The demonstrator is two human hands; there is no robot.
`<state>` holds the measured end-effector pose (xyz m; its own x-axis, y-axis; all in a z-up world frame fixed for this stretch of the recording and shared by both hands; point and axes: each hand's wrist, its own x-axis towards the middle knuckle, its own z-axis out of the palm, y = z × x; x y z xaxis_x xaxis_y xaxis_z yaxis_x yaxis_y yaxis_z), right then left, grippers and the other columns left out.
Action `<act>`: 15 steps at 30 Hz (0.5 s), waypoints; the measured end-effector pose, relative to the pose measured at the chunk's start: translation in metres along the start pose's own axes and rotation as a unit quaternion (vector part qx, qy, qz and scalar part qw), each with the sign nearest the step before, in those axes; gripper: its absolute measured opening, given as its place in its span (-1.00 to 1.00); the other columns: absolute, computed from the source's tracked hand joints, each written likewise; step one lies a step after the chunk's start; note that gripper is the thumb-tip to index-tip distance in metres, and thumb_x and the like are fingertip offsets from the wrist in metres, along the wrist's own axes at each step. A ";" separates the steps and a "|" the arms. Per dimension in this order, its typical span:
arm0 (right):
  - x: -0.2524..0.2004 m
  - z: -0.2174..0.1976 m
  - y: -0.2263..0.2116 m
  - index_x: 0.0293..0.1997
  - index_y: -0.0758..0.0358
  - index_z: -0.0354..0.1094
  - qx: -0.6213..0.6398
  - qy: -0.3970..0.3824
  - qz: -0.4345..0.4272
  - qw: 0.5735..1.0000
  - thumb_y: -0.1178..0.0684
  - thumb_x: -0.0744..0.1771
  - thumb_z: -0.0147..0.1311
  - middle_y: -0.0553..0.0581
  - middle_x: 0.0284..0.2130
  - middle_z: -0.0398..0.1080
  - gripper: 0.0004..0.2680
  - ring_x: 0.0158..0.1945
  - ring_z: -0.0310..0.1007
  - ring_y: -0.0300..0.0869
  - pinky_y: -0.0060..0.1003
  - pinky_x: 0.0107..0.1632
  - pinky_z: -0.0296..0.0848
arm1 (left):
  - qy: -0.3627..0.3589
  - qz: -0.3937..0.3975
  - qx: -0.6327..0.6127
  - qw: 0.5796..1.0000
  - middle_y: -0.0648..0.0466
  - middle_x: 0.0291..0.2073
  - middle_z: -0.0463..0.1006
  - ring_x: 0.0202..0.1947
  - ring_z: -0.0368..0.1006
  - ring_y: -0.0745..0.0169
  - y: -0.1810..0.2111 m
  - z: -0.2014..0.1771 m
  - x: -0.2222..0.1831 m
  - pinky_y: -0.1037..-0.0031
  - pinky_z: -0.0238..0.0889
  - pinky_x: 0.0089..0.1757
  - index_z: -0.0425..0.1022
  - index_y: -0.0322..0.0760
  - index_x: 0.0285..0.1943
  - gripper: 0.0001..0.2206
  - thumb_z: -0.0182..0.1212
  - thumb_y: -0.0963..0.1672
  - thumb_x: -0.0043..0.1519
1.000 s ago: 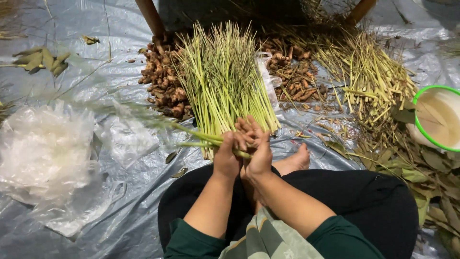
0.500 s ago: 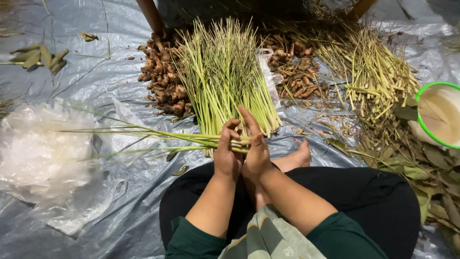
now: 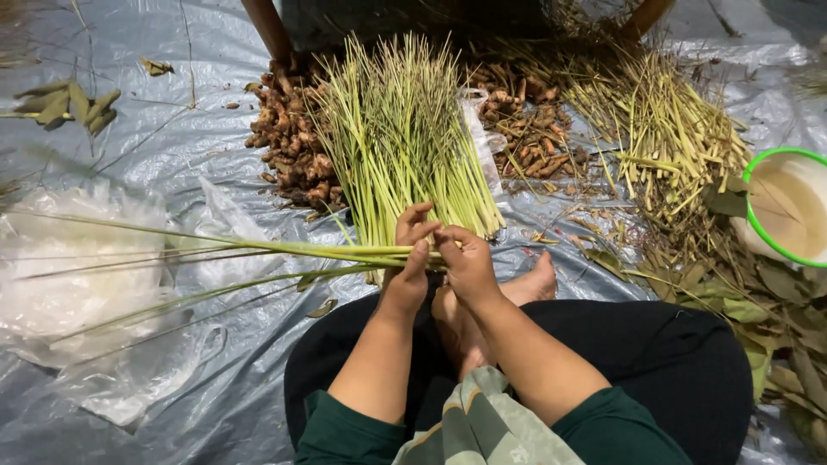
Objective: Bundling and tying stalks of lemongrass by hand using flexible plant material.
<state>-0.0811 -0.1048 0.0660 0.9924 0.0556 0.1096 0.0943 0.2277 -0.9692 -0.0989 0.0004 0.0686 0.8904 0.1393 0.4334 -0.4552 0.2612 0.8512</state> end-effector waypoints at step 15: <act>0.042 -0.062 -0.045 -0.51 0.07 0.47 -0.357 -0.024 -0.306 0.882 -0.01 0.31 0.33 0.00 -0.72 0.28 -0.82 -0.62 0.34 -0.09 -0.33 -0.43 0.36 | -0.062 0.230 0.388 0.890 0.14 -0.23 0.56 -0.23 0.51 0.04 0.068 0.012 -0.018 0.33 0.47 -0.12 0.65 -0.01 0.01 -0.61 0.55 0.03 0.01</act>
<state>-0.0387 -0.1729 0.1006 0.7358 0.1790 0.6531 0.6536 -0.4404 -0.6156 -0.1462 0.0039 0.1221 0.6264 -0.0584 0.7773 -0.6737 -0.5421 0.5022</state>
